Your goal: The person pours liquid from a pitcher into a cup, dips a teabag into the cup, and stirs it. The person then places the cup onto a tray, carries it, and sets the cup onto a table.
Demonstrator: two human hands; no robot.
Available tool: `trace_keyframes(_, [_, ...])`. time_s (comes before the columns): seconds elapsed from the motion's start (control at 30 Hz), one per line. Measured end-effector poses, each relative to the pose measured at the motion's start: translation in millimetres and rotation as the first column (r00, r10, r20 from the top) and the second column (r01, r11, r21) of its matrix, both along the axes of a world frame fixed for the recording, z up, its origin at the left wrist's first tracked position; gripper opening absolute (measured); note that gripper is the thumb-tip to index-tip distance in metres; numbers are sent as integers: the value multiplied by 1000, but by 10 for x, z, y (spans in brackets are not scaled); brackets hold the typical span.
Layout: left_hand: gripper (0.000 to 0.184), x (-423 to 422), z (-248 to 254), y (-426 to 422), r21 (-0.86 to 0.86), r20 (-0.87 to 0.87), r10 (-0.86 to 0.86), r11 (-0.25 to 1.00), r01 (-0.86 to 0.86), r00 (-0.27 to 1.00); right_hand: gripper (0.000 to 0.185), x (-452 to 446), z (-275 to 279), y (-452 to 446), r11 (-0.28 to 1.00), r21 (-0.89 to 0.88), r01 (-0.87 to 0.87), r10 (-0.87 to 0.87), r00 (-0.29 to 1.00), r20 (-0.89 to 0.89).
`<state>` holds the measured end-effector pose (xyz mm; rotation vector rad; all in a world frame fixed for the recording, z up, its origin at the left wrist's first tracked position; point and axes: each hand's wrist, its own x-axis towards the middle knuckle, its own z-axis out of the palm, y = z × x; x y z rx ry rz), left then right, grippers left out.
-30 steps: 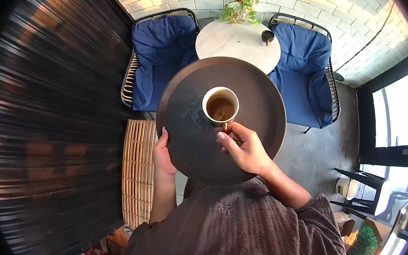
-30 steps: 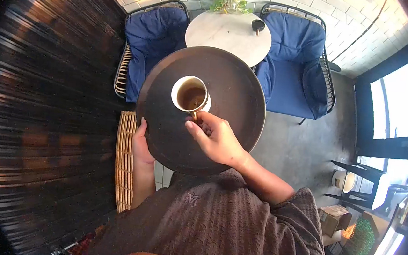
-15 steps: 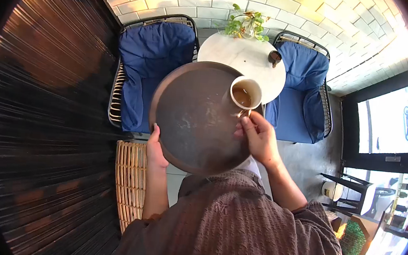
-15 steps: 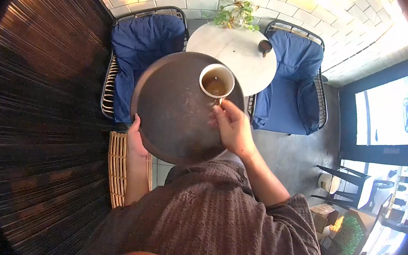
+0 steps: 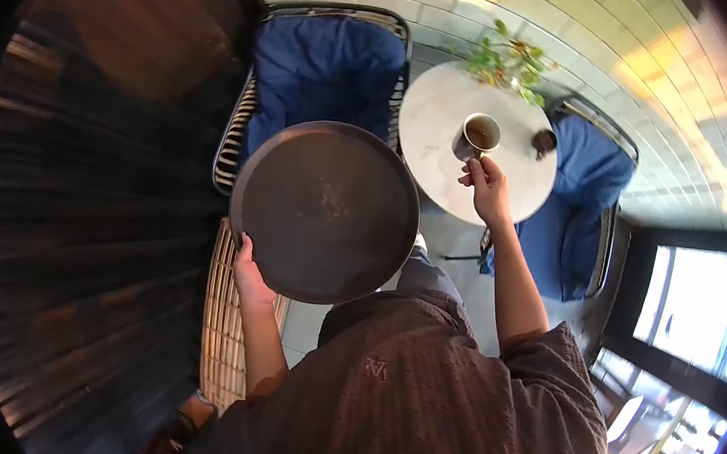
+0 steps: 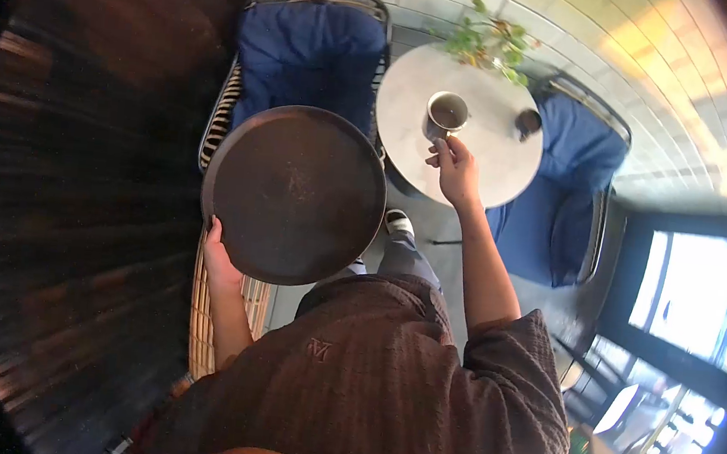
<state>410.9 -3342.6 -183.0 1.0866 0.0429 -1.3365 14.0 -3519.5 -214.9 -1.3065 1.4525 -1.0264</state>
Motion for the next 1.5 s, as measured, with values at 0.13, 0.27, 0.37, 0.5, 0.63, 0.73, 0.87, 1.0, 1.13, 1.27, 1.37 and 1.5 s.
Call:
trace_keyframes(0.13, [53,-250,230,35,29,-71,106,994,-105,992,28,-67,-537,-634,998,26,-53,54,997,-54])
trace_keyframes(0.27, [53,-570,398,20,136,2,274,953,-272,962,30,-78,-1044,-1187,994,43,-102,104,992,-64])
trace_keyframes(0.37, [51,-701,344,69,141,-16,362,924,-356,932,30,-42,-1276,-1499,989,76,-127,132,989,-67])
trace_keyframes(0.5, [49,-943,363,110,196,50,438,877,-439,898,30,-32,-1535,-1800,980,81,-180,185,981,-64])
trace_keyframes(0.63, [47,-1041,299,187,206,20,482,855,-475,876,30,11,-1653,-1952,973,104,-208,213,976,-41])
trace_keyframes(0.73, [47,-1074,248,188,211,27,493,848,-487,870,31,71,-1778,-2037,968,110,-225,228,973,-22])
trace_keyframes(0.87, [48,-1175,278,152,218,14,508,839,-498,861,32,136,-1801,-2087,969,104,-225,230,973,-33])
trace_keyframes(1.0, [49,-1209,330,131,212,49,510,835,-508,859,32,194,-1875,-2084,967,134,-219,222,975,-11])
trace_keyframes(1.13, [49,-1232,330,207,181,27,529,832,-524,848,33,171,-1933,-2114,966,120,-230,234,972,-20])
trace_keyframes(1.27, [48,-1279,339,237,193,73,555,808,-557,829,36,100,-2069,-2170,960,114,-255,258,966,-11])
trace_keyframes(1.37, [47,-1330,382,264,145,-10,559,821,-552,829,40,54,-2118,-2207,954,208,-214,245,960,-134])
trace_keyframes(1.5, [46,-1545,385,407,173,-24,649,752,-637,760,42,-12,-1859,-2070,979,6,-204,186,883,-430])
